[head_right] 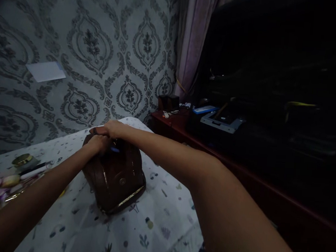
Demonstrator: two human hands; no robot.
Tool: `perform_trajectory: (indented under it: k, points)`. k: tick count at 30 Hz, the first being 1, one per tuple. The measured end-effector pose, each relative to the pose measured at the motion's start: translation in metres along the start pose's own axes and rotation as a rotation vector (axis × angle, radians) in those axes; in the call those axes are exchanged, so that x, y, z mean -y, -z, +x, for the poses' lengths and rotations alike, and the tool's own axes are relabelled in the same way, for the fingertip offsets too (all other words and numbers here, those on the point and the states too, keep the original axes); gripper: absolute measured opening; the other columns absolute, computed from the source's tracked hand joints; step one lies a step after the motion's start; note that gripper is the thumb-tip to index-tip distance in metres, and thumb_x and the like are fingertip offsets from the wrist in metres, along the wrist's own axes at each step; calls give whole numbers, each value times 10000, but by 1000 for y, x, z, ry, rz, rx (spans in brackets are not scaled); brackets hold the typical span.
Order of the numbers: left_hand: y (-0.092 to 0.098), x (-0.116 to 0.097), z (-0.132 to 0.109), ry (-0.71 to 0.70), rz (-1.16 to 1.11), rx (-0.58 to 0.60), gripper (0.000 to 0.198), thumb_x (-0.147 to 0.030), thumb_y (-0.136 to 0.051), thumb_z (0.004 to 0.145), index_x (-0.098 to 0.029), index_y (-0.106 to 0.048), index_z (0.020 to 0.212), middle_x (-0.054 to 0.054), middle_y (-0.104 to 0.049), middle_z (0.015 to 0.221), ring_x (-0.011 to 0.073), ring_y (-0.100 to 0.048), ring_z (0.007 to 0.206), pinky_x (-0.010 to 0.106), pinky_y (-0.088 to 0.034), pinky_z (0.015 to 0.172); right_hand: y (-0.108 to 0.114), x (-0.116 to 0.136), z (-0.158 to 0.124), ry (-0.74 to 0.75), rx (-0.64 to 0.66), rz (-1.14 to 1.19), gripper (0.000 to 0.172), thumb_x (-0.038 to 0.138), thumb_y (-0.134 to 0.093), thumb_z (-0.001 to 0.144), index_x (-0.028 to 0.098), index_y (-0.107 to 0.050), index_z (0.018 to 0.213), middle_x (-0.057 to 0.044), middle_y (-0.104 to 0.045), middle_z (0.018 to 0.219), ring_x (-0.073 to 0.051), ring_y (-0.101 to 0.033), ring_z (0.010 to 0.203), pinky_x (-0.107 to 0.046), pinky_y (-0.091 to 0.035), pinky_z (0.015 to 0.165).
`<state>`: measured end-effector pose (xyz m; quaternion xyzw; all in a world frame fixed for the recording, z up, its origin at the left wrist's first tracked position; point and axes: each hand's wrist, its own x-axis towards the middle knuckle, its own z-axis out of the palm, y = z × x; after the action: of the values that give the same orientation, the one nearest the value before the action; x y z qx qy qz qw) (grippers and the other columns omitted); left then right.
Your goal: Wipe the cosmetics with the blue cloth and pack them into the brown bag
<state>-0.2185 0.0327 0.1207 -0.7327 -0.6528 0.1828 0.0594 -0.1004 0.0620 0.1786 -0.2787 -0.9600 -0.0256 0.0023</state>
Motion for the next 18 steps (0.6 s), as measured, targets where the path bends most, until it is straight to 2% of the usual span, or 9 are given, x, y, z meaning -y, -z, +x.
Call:
perform_trajectory:
  k: [7, 12, 18]
  points:
    - [3, 0, -5, 21, -29, 26, 379, -340, -464, 949, -217, -629, 1267, 146, -707, 1222, 288, -678, 1116, 373, -526, 931, -11, -6, 12, -49, -6, 0, 318, 152, -648, 796, 76, -728, 1094, -148, -751, 1024, -227, -697, 926, -222, -440, 701]
    - [8, 1, -11, 12, -38, 66, 476, -416, -590, 869, -196, -606, 1291, 161, -682, 1267, 322, -663, 1130, 366, -542, 887, -24, -8, 13, -38, -24, 42, 311, 183, -591, 842, 160, -720, 1124, -109, -741, 1077, -223, -689, 970, -220, -457, 720]
    - [12, 0, -17, -8, -40, 65, 392, -269, -482, 916, -196, -627, 1273, 145, -678, 1277, 304, -665, 1126, 367, -536, 898, -29, -13, 18, -76, 21, 52, 342, 146, -645, 773, 115, -723, 1104, -131, -738, 1046, -248, -694, 942, -238, -472, 713]
